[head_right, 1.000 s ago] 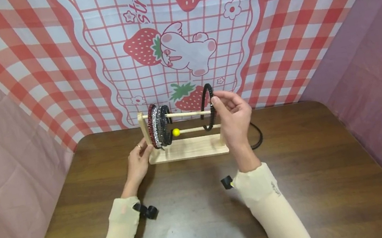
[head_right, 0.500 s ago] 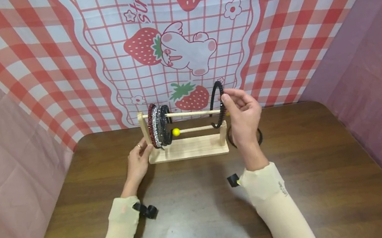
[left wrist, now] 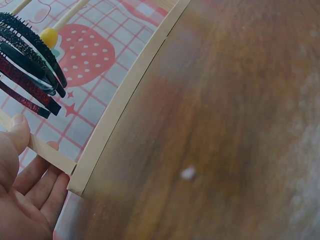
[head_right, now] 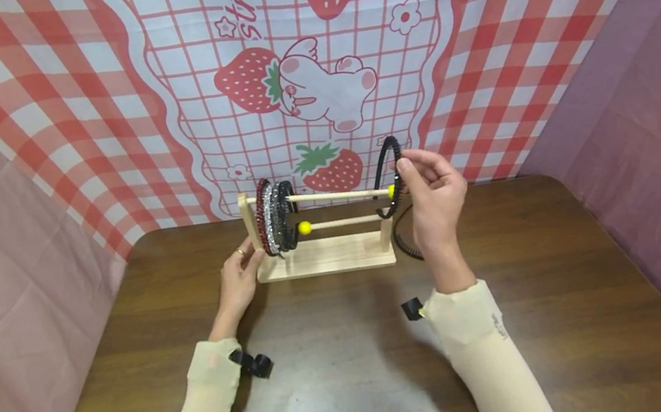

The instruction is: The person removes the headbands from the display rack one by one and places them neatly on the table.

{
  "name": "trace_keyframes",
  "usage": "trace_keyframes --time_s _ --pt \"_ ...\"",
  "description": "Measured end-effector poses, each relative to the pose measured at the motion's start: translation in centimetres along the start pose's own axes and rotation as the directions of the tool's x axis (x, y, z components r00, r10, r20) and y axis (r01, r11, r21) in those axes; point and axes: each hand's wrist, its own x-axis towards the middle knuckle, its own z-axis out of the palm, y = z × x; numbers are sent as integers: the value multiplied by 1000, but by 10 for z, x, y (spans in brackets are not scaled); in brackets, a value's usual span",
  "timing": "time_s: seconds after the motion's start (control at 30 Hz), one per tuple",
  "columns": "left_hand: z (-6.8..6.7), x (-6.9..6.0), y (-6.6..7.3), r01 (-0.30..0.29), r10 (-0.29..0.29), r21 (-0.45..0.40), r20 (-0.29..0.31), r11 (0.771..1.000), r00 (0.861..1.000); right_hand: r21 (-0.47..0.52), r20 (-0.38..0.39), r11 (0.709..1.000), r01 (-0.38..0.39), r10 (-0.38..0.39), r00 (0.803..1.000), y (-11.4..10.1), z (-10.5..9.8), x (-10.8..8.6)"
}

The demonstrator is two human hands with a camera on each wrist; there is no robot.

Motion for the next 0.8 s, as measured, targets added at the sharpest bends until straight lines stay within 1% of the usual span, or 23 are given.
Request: trace_keyframes --time_s 0.13,0.23,0.47,0.67,0.8 --pt "1 1 0 1 -1 6 -4 1000 1000 19 -14 1000 11 -11 1000 -1 -3 3" --pt "0 0 1 3 -3 -1 -4 1000 1000 36 -26 999 4 -3 1000 -2 -6 5" --pt "1 0 3 8 -8 -21 0 1000 1000 7 -27 1000 8 -8 1000 -6 -14 8" --pt "1 0 2 12 -12 -7 -6 1000 1000 2 -29 1000 17 -17 999 -6 -18 10" --pt "1 0 1 13 -13 -4 -8 1000 1000 6 -44 1000 12 -12 999 -7 -21 12"
